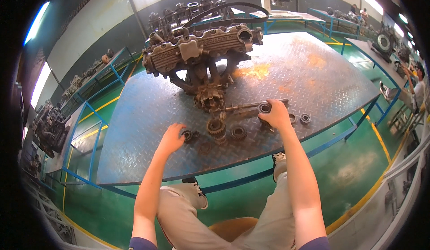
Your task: The person is assembling engine gears and bearings onto a shaft by hand on a workbench.
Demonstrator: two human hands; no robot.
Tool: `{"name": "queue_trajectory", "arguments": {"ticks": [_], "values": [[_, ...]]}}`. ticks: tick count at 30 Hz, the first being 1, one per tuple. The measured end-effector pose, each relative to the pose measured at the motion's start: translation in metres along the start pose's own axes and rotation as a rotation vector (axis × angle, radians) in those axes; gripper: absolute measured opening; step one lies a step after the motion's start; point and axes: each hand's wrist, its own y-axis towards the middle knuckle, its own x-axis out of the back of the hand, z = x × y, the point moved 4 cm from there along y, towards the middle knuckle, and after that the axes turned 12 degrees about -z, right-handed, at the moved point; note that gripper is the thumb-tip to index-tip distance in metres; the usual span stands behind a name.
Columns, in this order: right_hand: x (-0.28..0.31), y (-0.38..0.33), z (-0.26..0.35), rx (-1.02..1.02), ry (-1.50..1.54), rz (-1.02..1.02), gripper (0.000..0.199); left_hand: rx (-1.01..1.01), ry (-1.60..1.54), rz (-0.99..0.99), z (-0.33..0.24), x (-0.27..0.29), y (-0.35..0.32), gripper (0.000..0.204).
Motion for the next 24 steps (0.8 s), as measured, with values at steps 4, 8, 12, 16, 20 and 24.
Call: {"name": "queue_trajectory", "arguments": {"ticks": [4, 8, 12, 16, 20, 24], "values": [[0.002, 0.001, -0.002, -0.079, 0.103, -0.045, 0.066, 0.041, -0.090, 0.079, 0.013, -0.013, 0.000, 0.043], [0.013, 0.009, -0.013, -0.080, 0.167, -0.256, 0.063, -0.066, -0.140, 0.045, 0.031, -0.021, -0.003, 0.052], [0.029, 0.007, -0.041, -0.113, 0.075, -0.405, 0.062, 0.035, -0.156, 0.123, 0.045, -0.026, -0.006, 0.057], [0.049, -0.005, -0.089, -0.207, -0.086, -0.504, 0.056, 0.055, -0.087, 0.156, 0.028, -0.018, 0.001, 0.056], [0.045, -0.014, -0.108, -0.244, -0.200, -0.469, 0.052, -0.009, -0.043, 0.122, 0.023, -0.016, 0.002, 0.053], [0.040, -0.020, -0.114, -0.226, -0.244, -0.445, 0.052, -0.025, -0.068, 0.100, 0.025, -0.018, -0.001, 0.048]]}}
